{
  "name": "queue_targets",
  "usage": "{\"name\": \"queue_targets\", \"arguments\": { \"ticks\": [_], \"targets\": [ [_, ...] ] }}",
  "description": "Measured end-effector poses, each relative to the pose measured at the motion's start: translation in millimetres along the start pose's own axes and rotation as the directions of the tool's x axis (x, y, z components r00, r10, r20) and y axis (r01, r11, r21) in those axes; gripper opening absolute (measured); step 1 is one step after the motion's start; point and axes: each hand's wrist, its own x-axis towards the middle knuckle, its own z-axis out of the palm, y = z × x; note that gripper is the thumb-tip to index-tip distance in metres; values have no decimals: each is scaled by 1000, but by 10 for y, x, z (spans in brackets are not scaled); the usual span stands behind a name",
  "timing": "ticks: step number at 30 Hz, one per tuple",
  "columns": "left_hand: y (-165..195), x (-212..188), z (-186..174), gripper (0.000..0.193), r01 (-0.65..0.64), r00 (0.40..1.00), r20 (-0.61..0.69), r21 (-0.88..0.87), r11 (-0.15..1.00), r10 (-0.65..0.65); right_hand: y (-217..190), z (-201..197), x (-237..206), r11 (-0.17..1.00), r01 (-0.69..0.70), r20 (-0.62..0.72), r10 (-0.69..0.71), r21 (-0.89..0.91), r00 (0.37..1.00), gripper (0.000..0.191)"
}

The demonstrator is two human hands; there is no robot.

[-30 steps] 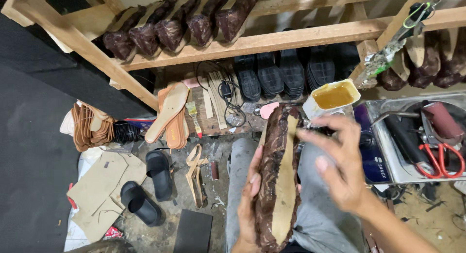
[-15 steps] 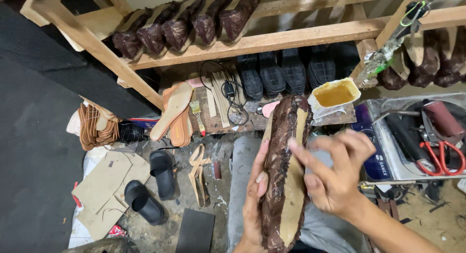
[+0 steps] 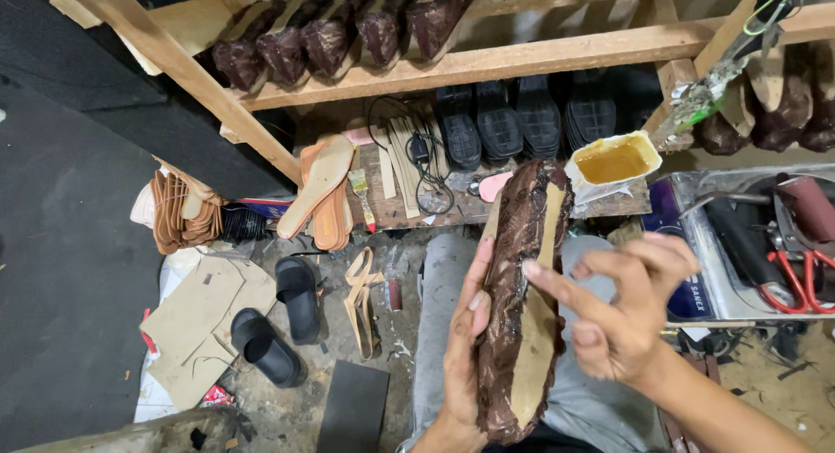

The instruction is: The person takes a shoe sole with a wedge heel from a storage rack and sits on the floor. They repeatedly dip a finger into a container of yellow adhesive and spread the glue by hand along the edge of the sole, rotating the sole to coat different sections.

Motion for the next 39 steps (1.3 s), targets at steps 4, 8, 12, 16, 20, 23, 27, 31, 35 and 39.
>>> {"name": "queue_targets", "arguments": {
  "ticks": [4, 8, 12, 16, 20, 23, 27, 31, 35, 39],
  "targets": [
    [-8, 20, -3, 73, -1, 1000, 8, -59, 998, 1, 17, 18, -10, 997, 78, 19, -78, 12, 997, 51],
    [-9, 38, -5, 72, -5, 1000, -12, -17, 1000, 5, 23, 18, -12, 1000, 13, 17, -13, 6, 1000, 49],
    [-18, 64, -8, 70, 8, 1000, -18, -75, 997, -9, 7, -8, -26, 995, 91, 41, -92, 32, 995, 49],
    [-7, 71, -23, 67, -9, 998, -60, -12, 1000, 9, -5, -30, -70, 995, 104, 64, -104, -6, 993, 50],
    [5, 88, -34, 65, 8, 996, -84, 8, 1000, -7, 3, 13, -95, 987, 161, 32, -162, 30, 986, 53],
    [9, 111, -37, 64, -6, 996, -90, 9, 1000, 7, -4, 28, -88, 980, 198, 5, -198, -11, 980, 51],
    [16, 148, -50, 64, 34, 995, -96, -18, 999, -35, 3, 20, -64, 986, 167, 44, -167, 1, 985, 47],
    [8, 207, -97, 66, -2, 995, -97, 8, 1000, 3, 60, 44, -59, 982, 188, 56, -187, -4, 981, 41],
    [-47, 260, -163, 68, -12, 995, -94, -21, 1000, 10, 94, 93, -35, 975, 220, 59, -222, 41, 973, 42],
    [-64, 337, -266, 65, 23, 986, -162, -102, 995, -39, 234, 124, 31, 965, 245, 1, -246, 95, 969, 37]
  ]
}}
